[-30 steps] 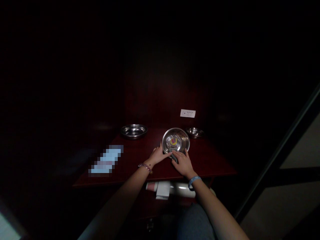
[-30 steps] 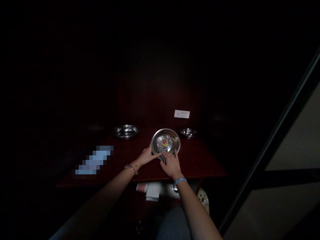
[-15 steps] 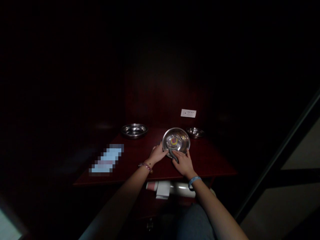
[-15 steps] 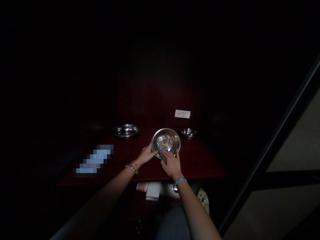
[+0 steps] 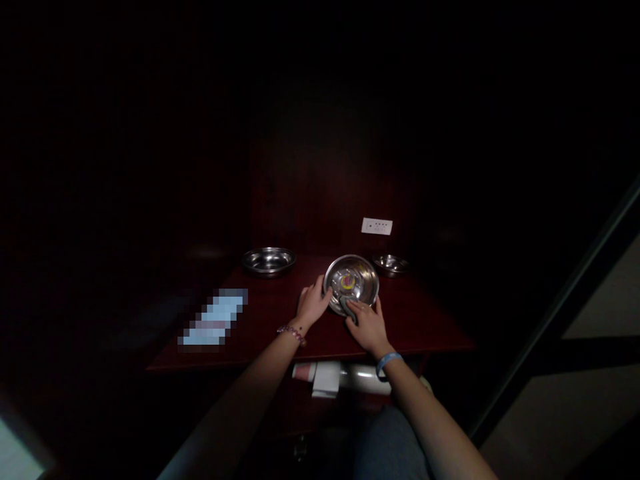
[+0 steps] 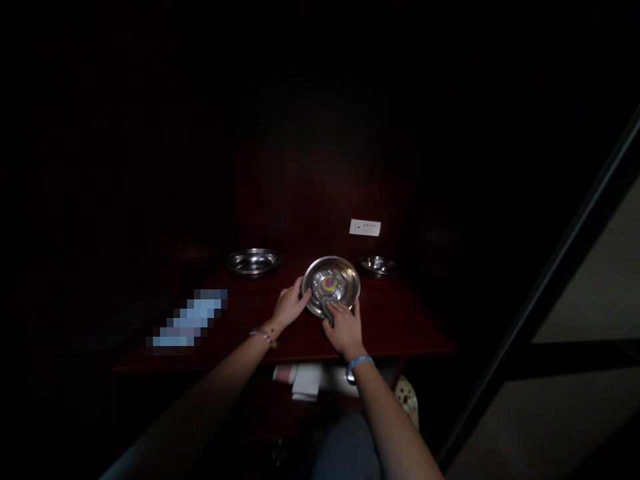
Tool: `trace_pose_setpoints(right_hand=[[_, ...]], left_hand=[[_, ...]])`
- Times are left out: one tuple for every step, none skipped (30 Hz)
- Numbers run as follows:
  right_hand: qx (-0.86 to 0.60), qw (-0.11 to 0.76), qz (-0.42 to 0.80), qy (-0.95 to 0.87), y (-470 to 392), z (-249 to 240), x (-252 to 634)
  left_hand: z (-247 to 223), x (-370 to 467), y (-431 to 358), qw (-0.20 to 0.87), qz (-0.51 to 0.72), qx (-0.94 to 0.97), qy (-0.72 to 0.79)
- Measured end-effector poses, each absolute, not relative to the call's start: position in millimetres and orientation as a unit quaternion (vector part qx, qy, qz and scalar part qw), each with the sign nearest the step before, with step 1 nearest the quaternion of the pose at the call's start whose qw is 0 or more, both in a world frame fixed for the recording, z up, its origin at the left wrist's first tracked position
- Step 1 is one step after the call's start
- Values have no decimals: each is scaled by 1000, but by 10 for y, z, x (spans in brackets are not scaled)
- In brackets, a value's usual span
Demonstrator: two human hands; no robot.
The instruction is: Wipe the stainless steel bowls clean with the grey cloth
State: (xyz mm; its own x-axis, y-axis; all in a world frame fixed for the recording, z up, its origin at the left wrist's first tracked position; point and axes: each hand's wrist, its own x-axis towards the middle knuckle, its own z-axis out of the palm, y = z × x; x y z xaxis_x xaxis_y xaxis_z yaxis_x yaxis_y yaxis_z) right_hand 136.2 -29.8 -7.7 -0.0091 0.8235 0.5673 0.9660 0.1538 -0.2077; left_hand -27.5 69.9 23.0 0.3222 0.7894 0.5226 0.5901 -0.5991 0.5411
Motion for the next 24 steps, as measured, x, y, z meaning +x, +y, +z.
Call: trace_pose_setpoints(right_hand=[[-641,296,-120,-698,-299,-75,1360],[-643,296,-119,-696,-301,-71,1358],[-645,295,-118,-695,-304,-66,1356],[-647,293,-117,-694,-308,-60,1354],[-649,291,-117,-693,-313,-54,1352],[-650,289,-117,-693,-317,-47,1350],[-651,287,-117,-693,-322,-42,1349],[-652,285,-116,-693,-324,-39,1349],[-652,284,-116,-693,-326,-37,1350],[-652,283,-115,-694,-325,-38,1352],[-651,283,-113,-695,-323,-40,1354],[-650,282,-112,-697,-320,-44,1356],[-648,282,-111,-699,-317,-48,1358],[-646,281,-109,-701,-313,-51,1359],[-645,281,-108,-703,-311,-53,1360],[-644,281,-107,-704,-309,-54,1360],[-643,280,-106,-705,-308,-54,1360],[-643,279,-105,-705,-308,-52,1359],[-643,278,-105,-706,-309,-50,1358],[-643,277,-105,-706,-311,-47,1357],[-642,276,-105,-707,-312,-46,1357],[-642,276,-105,-708,-313,-45,1357],[-641,275,-106,-708,-313,-45,1357],[-641,275,-107,-709,-312,-47,1357]], left_hand=[[216,-271,712,126,389,804,431],[197,-265,726,125,383,807,432],[174,-258,741,125,374,810,434],[147,-250,756,123,363,816,433],[118,-241,769,122,351,824,428],[87,-231,780,121,341,833,419],[58,-222,789,120,332,842,408],[32,-214,797,121,326,850,397],[10,-207,803,122,321,855,388],[-8,-202,809,124,316,859,384],[-21,-198,814,125,312,861,382],[-28,-195,819,126,306,863,383],[-30,-194,823,126,302,864,383],[-28,-195,826,125,299,865,384],[-21,-197,827,124,298,865,385],[-11,-200,825,123,300,864,386],[2,-203,822,122,302,863,386],[15,-207,817,121,306,862,387],[30,-211,812,119,310,861,386],[43,-214,806,117,313,860,386],[55,-217,801,117,317,858,386],[65,-219,797,116,321,857,386],[72,-221,794,116,327,855,386],[78,-223,793,117,334,852,386]])
